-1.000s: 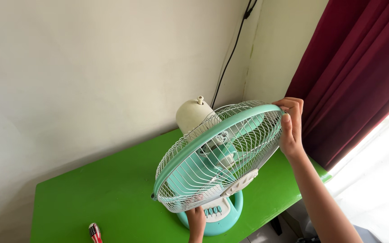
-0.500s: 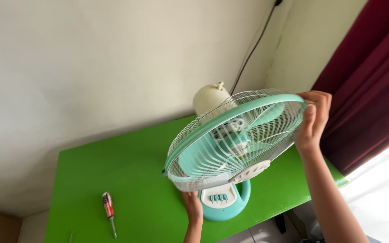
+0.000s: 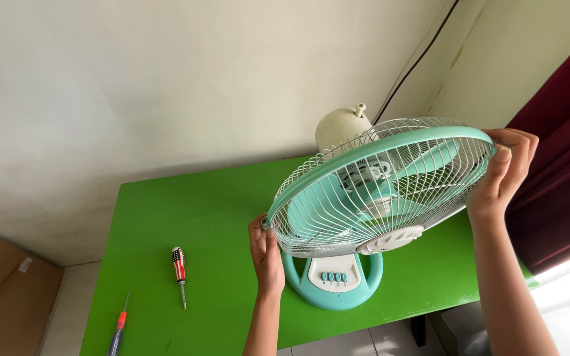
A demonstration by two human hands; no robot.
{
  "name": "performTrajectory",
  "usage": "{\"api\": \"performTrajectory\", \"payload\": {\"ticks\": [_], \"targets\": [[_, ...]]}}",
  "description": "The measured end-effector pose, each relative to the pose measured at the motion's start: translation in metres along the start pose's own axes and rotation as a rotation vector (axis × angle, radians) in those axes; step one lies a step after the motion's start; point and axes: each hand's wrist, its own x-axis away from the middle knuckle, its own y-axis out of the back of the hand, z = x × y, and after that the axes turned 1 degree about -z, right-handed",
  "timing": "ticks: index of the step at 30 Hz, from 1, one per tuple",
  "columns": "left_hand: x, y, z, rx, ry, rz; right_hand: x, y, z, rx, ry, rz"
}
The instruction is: The person assembles a table fan by attaching the front and rear wire cages to the fan head. They use a screwdriver to tighten the securing screw and adjust the fan's position on the green table.
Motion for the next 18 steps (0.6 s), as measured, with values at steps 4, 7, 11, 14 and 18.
{"api": "performTrajectory", "payload": {"ticks": [4, 7, 11, 14, 18], "targets": [[-0.001, -0.001, 0.003, 0.06, -0.013, -0.002, -0.002, -0.002, 0.002, -0.03, 0.001, 0.001], [0.0, -0.006, 0.003, 0.027, -0.021, -0.027, -0.002, -0.003, 0.003, -0.008, 0.005, -0.016], [0.007, -0.023, 0.013, -0.198, -0.13, -0.191, -0.001, -0.005, 0.004, 0.02, 0.014, -0.033], [0.011, -0.03, 0.024, -0.237, -0.257, -0.263, 0.0, -0.005, 0.004, 0.036, 0.024, -0.036], [0.012, -0.028, 0.028, -0.23, -0.278, -0.266, -0.001, -0.007, 0.006, 0.018, 0.027, -0.033]]}}
